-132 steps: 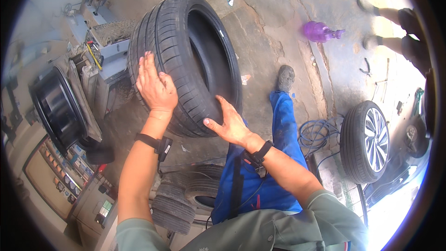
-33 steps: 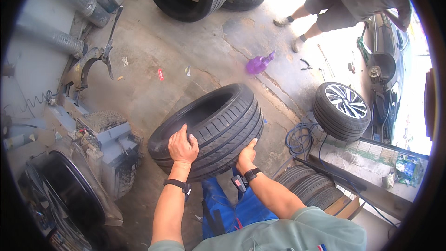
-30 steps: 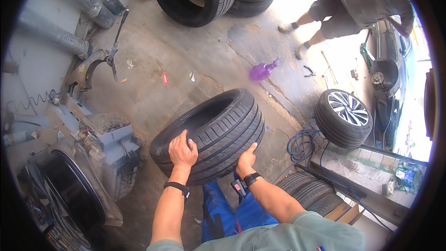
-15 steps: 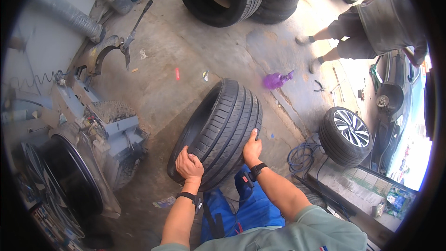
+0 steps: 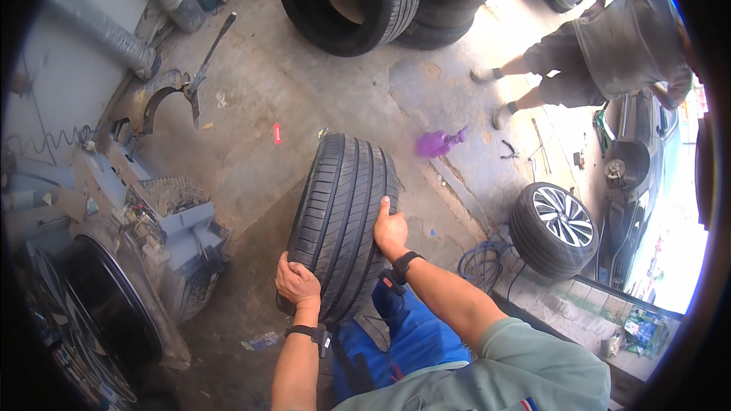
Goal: The person removes a tire from a rim using a tire changer machine and a pry bar. The person then handles a new tire, peeling off a sticker, and sprays a liquid from a purple bottle onto the bead of the tire.
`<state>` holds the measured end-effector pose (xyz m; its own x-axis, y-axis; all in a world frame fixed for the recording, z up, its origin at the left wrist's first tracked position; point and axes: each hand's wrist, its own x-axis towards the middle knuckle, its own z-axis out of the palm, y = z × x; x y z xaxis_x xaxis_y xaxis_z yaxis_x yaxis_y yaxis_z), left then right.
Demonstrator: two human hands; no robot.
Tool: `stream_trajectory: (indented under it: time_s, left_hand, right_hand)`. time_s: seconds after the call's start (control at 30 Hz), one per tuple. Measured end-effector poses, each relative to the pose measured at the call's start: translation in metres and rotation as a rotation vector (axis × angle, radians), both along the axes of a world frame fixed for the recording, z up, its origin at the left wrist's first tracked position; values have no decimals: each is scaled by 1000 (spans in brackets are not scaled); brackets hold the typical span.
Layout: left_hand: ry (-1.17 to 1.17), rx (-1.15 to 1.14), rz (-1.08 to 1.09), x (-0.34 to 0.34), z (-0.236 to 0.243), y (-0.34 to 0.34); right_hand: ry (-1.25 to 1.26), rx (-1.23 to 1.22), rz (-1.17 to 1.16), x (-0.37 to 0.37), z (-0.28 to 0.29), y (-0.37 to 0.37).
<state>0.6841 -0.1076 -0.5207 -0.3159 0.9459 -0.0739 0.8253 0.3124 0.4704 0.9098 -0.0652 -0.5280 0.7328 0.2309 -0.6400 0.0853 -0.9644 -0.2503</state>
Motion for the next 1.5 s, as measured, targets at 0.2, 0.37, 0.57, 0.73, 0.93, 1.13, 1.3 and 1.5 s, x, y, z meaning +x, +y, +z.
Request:
stream_trajectory:
  time_s: [0.2, 0.37, 0.57, 0.73, 0.93, 1.13, 1.3, 1.5]
  left_hand:
    - [6, -5, 27, 7, -1, 15]
    - [41, -19, 30, 11, 0, 27]
    - [54, -50, 29, 20, 4, 44]
    - [34, -82, 25, 22, 5, 52]
    - [-19, -127, 44, 10, 6, 56]
    - [-15, -111, 93, 12, 4, 63]
    - [1, -153, 183, 29, 8, 82]
    - [-11, -194, 309, 52, 9, 110]
  right_hand:
    - [15, -21, -13, 5, 3, 19]
    - [27, -42, -2, 10, 4, 30]
    - [18, -58, -9, 18, 0, 46]
    - [9, -48, -1, 21, -1, 53]
    - [9, -84, 18, 10, 6, 62]
    - [30, -125, 77, 12, 1, 79]
    - [63, -172, 139, 23, 0, 117]
    - [137, -194, 251, 37, -6, 175]
